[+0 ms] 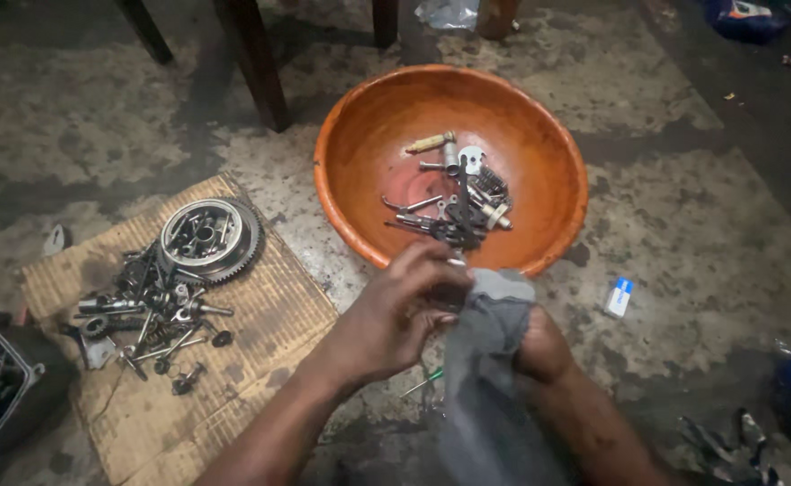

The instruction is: The person sits on the floor and wipes various small mechanical parts, including gears, springs, and metal rods, using a grey cloth. The parts are picked up one by one from a cardboard sheet and an orange basin, wiped thoroughly, and then placed back into the basin.

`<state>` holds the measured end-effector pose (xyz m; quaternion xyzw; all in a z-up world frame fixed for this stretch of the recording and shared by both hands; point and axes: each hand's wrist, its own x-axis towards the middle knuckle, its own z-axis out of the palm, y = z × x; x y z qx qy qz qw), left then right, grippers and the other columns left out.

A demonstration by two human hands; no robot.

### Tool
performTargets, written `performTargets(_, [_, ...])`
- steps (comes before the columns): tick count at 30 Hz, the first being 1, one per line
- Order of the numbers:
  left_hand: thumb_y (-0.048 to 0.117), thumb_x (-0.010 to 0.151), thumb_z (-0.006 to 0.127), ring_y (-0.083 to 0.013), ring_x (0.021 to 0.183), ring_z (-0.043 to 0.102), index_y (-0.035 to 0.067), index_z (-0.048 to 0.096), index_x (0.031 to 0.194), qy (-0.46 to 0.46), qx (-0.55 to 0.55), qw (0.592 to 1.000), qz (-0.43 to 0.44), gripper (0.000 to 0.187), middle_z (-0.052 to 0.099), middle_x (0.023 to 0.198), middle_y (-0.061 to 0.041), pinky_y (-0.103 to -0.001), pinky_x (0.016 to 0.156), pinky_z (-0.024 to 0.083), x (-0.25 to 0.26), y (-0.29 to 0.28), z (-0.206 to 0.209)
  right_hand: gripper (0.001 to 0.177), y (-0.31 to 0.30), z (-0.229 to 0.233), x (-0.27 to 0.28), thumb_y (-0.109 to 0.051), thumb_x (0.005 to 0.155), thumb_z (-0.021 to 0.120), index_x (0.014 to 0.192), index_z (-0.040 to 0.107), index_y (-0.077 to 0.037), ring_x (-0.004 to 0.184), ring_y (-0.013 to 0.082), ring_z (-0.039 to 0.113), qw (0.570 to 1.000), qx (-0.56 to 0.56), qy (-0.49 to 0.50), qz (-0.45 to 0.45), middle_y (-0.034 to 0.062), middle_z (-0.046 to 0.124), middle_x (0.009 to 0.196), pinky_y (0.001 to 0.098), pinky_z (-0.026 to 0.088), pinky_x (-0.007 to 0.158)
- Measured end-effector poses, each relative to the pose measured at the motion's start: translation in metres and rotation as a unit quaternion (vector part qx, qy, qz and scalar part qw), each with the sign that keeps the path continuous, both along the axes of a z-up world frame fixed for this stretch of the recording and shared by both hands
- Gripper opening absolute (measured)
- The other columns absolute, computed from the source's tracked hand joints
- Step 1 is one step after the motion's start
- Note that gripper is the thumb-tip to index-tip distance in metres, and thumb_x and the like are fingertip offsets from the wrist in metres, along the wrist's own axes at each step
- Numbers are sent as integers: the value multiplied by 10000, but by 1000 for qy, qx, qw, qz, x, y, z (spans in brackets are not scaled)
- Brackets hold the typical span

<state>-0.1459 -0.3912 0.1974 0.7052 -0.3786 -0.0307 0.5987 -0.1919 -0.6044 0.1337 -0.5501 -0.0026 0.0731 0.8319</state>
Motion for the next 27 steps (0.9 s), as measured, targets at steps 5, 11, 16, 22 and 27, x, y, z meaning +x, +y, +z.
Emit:
performTargets(5, [-112,938,606,-180,1063,648,81,540,1451,358,-199,911,-45,553,579,1224,-123,-329,994,607,1,-15,-9,208,-15,19,-4,-118,944,609,1096,720,-28,855,227,666,989,15,-73,-129,117,689,1015,379,544,719])
performTargets(11, [-223,814,580,-139,1063,548,70,579,1439,178,-79,979,60,690,504,1262,-43,-241,894,520,-7,-23,-11,213,10,33,-1,-103,951,610,1112,719,-17,854,229,664,985,-92,-126,-70,123,691,1014,379,541,720])
performTargets(16, [-191,808,664,-154,1084,615,60,659,1312,110,-67,981,145,564,552,1275,-54,-241,900,559,-20,-27,-4,217,26,22,-4,-91,958,610,1126,718,-7,852,232,661,984,-117,-104,-90,128,692,1014,379,539,720])
performTargets(22, [-198,833,635,-220,1236,652,31,644,1278,192,-231,953,32,500,536,1355,-76,-336,959,605,-23,-41,-9,222,-5,37,17,-76,965,610,1143,717,4,851,234,659,995,-8,-35,-90,134,694,1014,379,536,720])
performTargets(27, [-196,820,665,-212,1176,671,65,671,1271,91,-185,970,129,521,555,1333,-82,-285,937,643,-21,-39,-10,227,9,37,8,-64,972,610,1157,716,13,849,237,657,989,-76,-105,-77,139,695,1014,379,533,720])
